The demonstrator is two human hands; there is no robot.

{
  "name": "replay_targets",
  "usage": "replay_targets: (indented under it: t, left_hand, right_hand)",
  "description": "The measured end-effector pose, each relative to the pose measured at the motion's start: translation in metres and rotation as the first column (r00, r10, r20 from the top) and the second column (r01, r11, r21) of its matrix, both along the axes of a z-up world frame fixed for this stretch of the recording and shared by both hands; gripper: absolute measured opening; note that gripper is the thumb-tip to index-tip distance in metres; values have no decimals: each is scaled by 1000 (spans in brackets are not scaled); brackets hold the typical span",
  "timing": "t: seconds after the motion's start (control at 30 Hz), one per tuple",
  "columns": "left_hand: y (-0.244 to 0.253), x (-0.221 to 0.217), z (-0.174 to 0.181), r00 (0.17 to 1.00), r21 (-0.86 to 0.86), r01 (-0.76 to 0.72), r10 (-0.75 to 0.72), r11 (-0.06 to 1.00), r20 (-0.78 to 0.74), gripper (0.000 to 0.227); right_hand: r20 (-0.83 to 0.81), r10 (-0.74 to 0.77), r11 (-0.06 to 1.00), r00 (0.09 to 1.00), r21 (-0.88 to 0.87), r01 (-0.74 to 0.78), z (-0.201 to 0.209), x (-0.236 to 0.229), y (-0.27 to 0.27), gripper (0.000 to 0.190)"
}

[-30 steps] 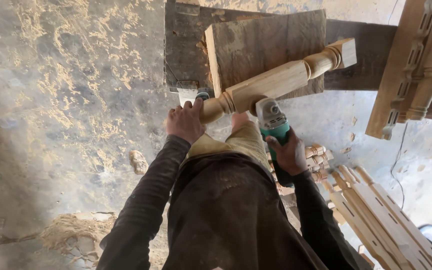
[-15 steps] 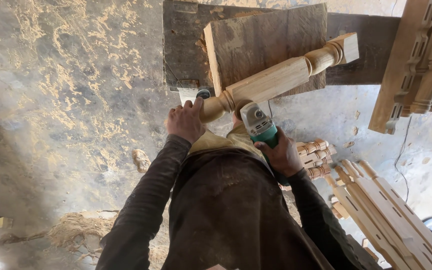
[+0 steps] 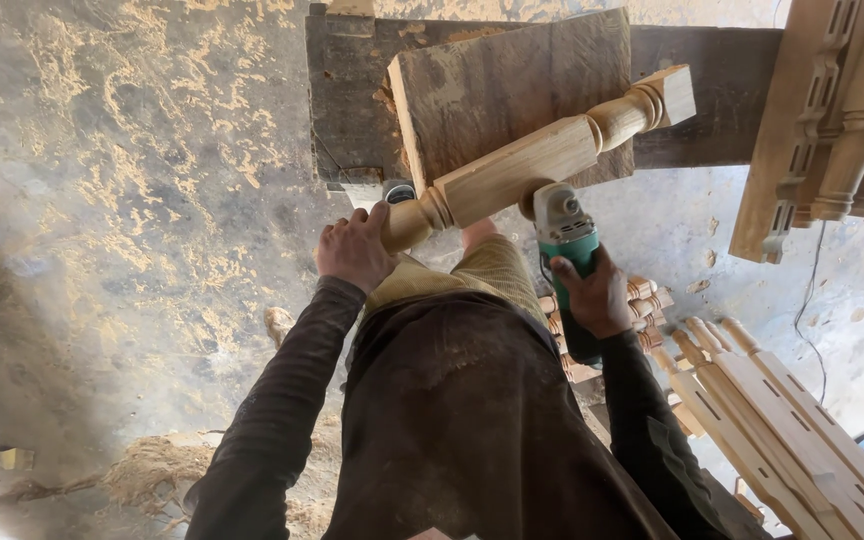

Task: Sand the surface of a wooden furniture leg using a power angle grinder.

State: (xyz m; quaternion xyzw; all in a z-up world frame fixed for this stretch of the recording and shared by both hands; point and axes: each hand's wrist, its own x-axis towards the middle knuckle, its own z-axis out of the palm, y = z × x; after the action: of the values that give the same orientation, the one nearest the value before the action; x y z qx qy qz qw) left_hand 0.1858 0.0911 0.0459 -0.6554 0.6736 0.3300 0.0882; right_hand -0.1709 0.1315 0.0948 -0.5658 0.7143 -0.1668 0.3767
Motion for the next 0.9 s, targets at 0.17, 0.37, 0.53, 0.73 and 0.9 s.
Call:
replay_targets:
  t: [0.17,0.37,0.53,0.73,0.9]
  left_hand:
    - [-1,-1,-2,1000,15,-7,7,1000,-2,73]
    - [-2,-2,2,1000,54,-13,12,998,13,73]
    - [-2,-1,4,1000,41,-28,28,999,2,74]
    - [2,0,-4,1000,-5,-21,21,1000,4,67]
    - [5,0,-9,1000,-41,-19,19,999,-1,64]
  right_hand:
    - [-34,-48,999,998,-4,48,-11,-26,-7,58]
    - [170,-286,957,943,100,272,-16,-35,-16,55]
    - [195,-239,971,951,65,231,-24,-30,-5,54]
    - [29,36,999,999,16,-36,-6,6,11,59]
    - [-3,126,989,992,78,-125,8,31,13,61]
